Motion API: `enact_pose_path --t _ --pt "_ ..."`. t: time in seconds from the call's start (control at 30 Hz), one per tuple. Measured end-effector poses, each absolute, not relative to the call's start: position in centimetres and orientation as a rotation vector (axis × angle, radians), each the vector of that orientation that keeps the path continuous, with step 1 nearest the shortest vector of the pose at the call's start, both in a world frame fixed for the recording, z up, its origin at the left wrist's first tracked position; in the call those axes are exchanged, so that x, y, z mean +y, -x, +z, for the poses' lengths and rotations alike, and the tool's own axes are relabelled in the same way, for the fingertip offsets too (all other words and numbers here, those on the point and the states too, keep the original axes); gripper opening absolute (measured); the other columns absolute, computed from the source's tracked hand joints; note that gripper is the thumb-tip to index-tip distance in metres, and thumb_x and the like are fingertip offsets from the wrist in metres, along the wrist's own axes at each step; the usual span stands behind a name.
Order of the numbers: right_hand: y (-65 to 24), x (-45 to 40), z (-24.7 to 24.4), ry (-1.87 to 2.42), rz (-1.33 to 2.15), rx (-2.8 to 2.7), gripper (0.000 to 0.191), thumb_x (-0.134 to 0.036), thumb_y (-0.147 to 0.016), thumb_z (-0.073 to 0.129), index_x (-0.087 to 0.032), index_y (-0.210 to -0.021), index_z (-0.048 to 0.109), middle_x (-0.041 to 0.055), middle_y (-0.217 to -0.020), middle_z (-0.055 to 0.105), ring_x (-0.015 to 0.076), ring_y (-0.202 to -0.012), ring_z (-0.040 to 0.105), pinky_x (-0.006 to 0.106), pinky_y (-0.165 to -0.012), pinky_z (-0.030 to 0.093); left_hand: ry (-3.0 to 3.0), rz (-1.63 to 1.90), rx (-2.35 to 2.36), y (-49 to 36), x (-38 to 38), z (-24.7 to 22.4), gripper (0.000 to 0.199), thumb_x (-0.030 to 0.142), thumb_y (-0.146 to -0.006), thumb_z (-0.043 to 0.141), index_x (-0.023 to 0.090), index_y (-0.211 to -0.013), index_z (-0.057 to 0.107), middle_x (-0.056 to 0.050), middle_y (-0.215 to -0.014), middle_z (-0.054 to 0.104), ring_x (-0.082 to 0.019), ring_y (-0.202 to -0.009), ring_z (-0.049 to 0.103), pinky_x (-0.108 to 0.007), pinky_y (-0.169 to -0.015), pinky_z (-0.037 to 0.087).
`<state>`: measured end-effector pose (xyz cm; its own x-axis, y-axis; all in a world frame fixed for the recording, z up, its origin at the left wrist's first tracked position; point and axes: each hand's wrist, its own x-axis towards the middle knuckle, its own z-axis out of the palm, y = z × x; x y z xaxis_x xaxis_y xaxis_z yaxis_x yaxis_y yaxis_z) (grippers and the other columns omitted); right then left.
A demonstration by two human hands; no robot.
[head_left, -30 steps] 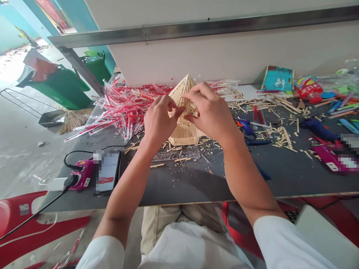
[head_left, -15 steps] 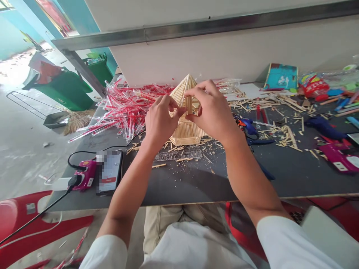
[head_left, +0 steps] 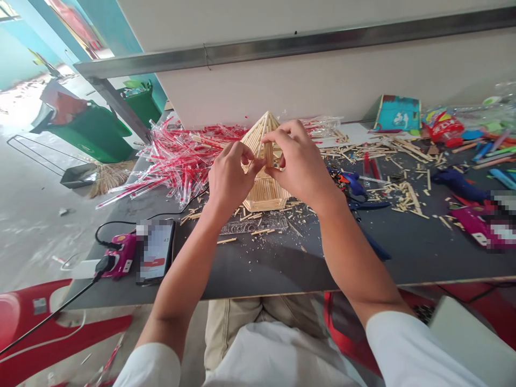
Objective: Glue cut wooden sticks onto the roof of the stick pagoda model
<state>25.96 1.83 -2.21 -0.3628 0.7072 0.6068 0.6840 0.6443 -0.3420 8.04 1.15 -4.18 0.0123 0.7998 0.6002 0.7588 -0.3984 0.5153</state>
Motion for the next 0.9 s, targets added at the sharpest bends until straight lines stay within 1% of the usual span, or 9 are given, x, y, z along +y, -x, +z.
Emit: enact_pose_path --t 0.13,0.23,0.33,0.4,0.47,0.6,0.73,0.9 --pt "-25.9 1.7 -2.3 1.093 -0.025 -2.118 0.03 -0.026 -0.094 0.063 -0.026 -0.124 0.061 0.0097 -0.129 0.057 0.0219 -0.084 0.068 0.041 -0.071 0.061 -2.207 1.386 1.702 -8.1 1.2 -4.4 0.015 0.03 -0.088 0.073 0.024 -0.086 0.059 -0.001 -0.089 0.069 -0.013 -0.067 0.054 -0.032 -0.064 0.042" --pt "-25.8 1.4 -2.4 1.12 -0.111 -2.115 0.03 -0.024 -0.094 0.062 -0.025 -0.124 0.062 0.0102 -0.127 0.058 0.0232 -0.086 0.067 0.041 -0.071 0.06 -2.179 1.399 1.699 -8.2 1.3 -4.6 0.016 0.031 -0.089 0.073 0.023 -0.086 0.059 -0.001 -0.087 0.068 -0.014 -0.068 0.056 -0.032 -0.064 0.042" --pt "-25.6 1.0 -2.2 1.109 -0.141 -2.122 0.034 -0.024 -0.094 0.062 -0.025 -0.129 0.062 0.0108 -0.126 0.06 0.0227 -0.087 0.067 0.04 -0.072 0.059 -2.136 1.441 1.668 -8.3 1.6 -4.9 0.02 0.036 -0.09 0.074 0.023 -0.084 0.059 0.0 -0.082 0.067 -0.014 -0.069 0.058 -0.033 -0.065 0.042" --pt "-25.4 0.6 -1.8 1.143 -0.126 -2.155 0.035 -0.023 -0.096 0.058 -0.024 -0.131 0.062 0.0109 -0.127 0.06 0.0221 -0.088 0.066 0.039 -0.073 0.059 -2.121 1.485 1.635 -8.3 1.8 -5.1 0.022 0.038 -0.09 0.074 0.023 -0.083 0.059 0.001 -0.079 0.067 -0.013 -0.066 0.057 -0.032 -0.064 0.042" --pt "-25.2 0.3 -1.3 1.218 -0.109 -2.196 0.035 -0.02 -0.096 0.055 -0.022 -0.13 0.062 0.0113 -0.13 0.059 0.0226 -0.091 0.066 0.039 -0.076 0.058 -2.115 1.515 1.608 -8.3 2.1 -5.3 0.021 0.035 -0.089 0.075 0.023 -0.082 0.059 0.002 -0.078 0.067 -0.011 -0.061 0.055 -0.032 -0.063 0.041" --pt "-25.4 0.0 -0.5 1.31 -0.09 -2.25 0.041 -0.014 -0.094 0.056 -0.021 -0.134 0.059 0.0121 -0.137 0.056 0.0237 -0.096 0.066 0.04 -0.081 0.056 -2.121 1.518 1.58 -8.1 2.3 -5.5 0.02 0.031 -0.086 0.078 0.023 -0.082 0.06 0.003 -0.079 0.068 -0.01 -0.058 0.054 -0.031 -0.062 0.041" --pt "-25.9 -0.1 -0.3 1.32 -0.061 -2.302 0.048 -0.013 -0.092 0.058 -0.023 -0.139 0.055 0.012 -0.141 0.054 0.0229 -0.092 0.065 0.04 -0.081 0.054 -2.131 1.503 1.592 -8.0 2.4 -5.5 0.022 0.033 -0.085 0.08 0.023 -0.081 0.061 0.003 -0.077 0.068 -0.011 -0.06 0.055 -0.031 -0.062 0.041" --pt "-26.1 0.1 -0.6 1.308 -0.072 -2.305 0.049 -0.011 -0.092 0.058 -0.024 -0.14 0.053 0.0117 -0.142 0.052 0.0215 -0.089 0.064 0.04 -0.081 0.054 -2.148 1.479 1.591 -7.9 2.4 -5.4 0.022 0.032 -0.085 0.079 0.022 -0.081 0.06 0.003 -0.076 0.069 -0.011 -0.06 0.055 -0.032 -0.063 0.041"
